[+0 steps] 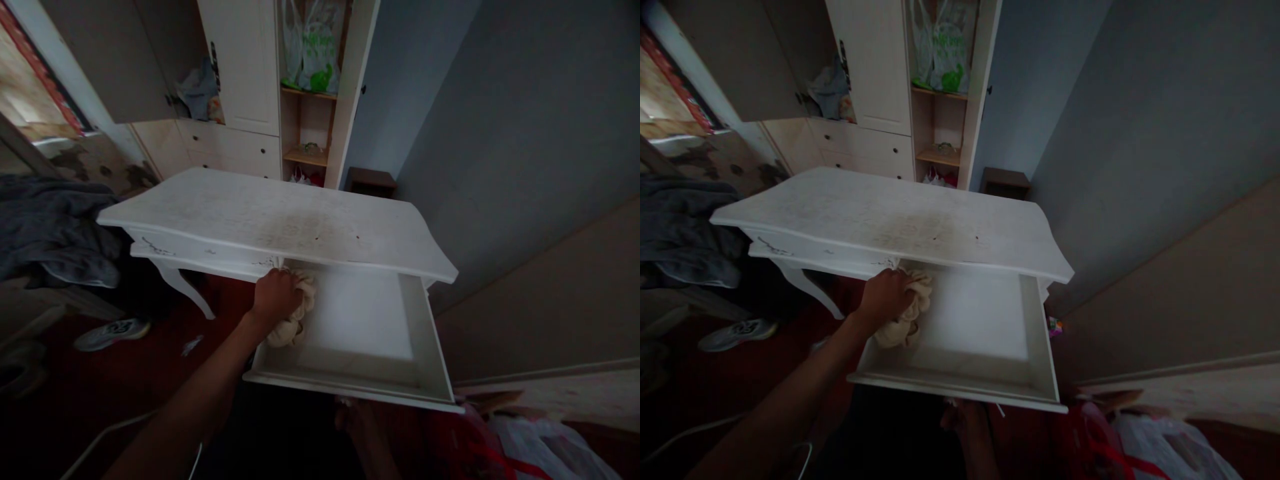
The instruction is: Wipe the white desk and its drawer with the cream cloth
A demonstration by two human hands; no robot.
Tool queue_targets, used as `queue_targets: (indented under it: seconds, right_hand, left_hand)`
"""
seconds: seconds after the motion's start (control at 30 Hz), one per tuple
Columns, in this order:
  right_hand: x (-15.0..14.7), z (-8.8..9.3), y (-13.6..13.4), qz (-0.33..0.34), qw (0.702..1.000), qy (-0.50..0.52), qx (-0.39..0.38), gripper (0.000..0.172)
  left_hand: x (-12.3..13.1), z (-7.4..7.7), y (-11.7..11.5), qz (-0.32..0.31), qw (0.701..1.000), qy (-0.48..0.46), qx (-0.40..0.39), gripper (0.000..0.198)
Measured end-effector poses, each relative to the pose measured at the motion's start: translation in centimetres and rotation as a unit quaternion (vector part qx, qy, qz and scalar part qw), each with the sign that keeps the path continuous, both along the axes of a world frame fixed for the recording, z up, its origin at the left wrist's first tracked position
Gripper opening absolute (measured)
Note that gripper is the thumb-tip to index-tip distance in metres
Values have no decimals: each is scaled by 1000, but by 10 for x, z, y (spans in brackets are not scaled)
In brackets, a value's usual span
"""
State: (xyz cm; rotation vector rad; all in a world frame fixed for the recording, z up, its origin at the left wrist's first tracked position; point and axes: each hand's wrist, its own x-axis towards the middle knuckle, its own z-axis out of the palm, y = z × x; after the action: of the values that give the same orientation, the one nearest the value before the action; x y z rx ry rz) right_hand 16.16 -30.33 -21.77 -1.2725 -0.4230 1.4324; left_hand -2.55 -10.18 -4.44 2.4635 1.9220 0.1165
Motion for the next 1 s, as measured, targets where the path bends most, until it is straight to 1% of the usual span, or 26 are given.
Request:
queue_targets:
  seconds: [0.07, 0.2, 0.3, 0.4, 0.43, 0.5, 0.57, 0.63, 0.67, 0.7, 0.77, 0.8, 0.9, 0.93, 1.0]
  right_hand:
    - [0, 7, 0, 2, 1000, 14, -11, 55]
    - [-2, 19, -6, 31, 998, 20, -40, 56]
    - [-3, 23, -13, 29, 998, 20, -44, 56]
    - [-3, 23, -17, 20, 999, 21, -36, 54]
    - [-3, 22, -17, 21, 999, 20, -38, 53]
    - [-2, 16, -17, 18, 999, 11, -47, 52]
    - [-2, 5, -17, 16, 998, 11, -53, 51]
    - [-4, -8, -16, 5, 999, 23, -48, 50]
    - [-5, -15, -15, -4, 999, 32, -43, 49]
    - [-6, -22, -14, -10, 998, 37, -44, 49]
    - [-9, -32, -12, -17, 998, 30, -59, 52]
    - [-9, -34, -10, -13, 998, 22, -65, 54]
    - [-8, -31, -9, -3, 999, -8, -42, 52]
    - [-6, -28, -10, -4, 999, -16, -29, 49]
    - [-3, -22, -12, -11, 999, -27, -12, 44]
  left_hand:
    - [3, 0, -8, -11, 1000, 18, -7, 33]
    - [2, -1, -20, -25, 1000, 14, -12, 31]
    - [5, -1, -25, -35, 999, 16, -19, 29]
    - [14, 0, -25, -56, 998, 21, -22, 29]
    - [19, 0, -23, -56, 998, 22, -26, 29]
    - [29, -2, -19, -37, 998, 17, -40, 31]
    - [40, -5, -15, -11, 998, -1, -61, 34]
    - [51, -11, -14, 1, 997, -26, -76, 39]
    - [56, -15, -15, -2, 996, -35, -83, 44]
    - [62, -18, -18, -8, 995, -40, -90, 54]
    - [71, -25, -25, -30, 993, -30, -111, 81]
    - [75, -27, -28, -34, 993, -19, -114, 86]
    - [79, -34, -31, -21, 995, -15, -100, 74]
    - [78, -37, -30, -10, 994, -26, -102, 75]
    - [74, -42, -26, 4, 990, -55, -128, 83]
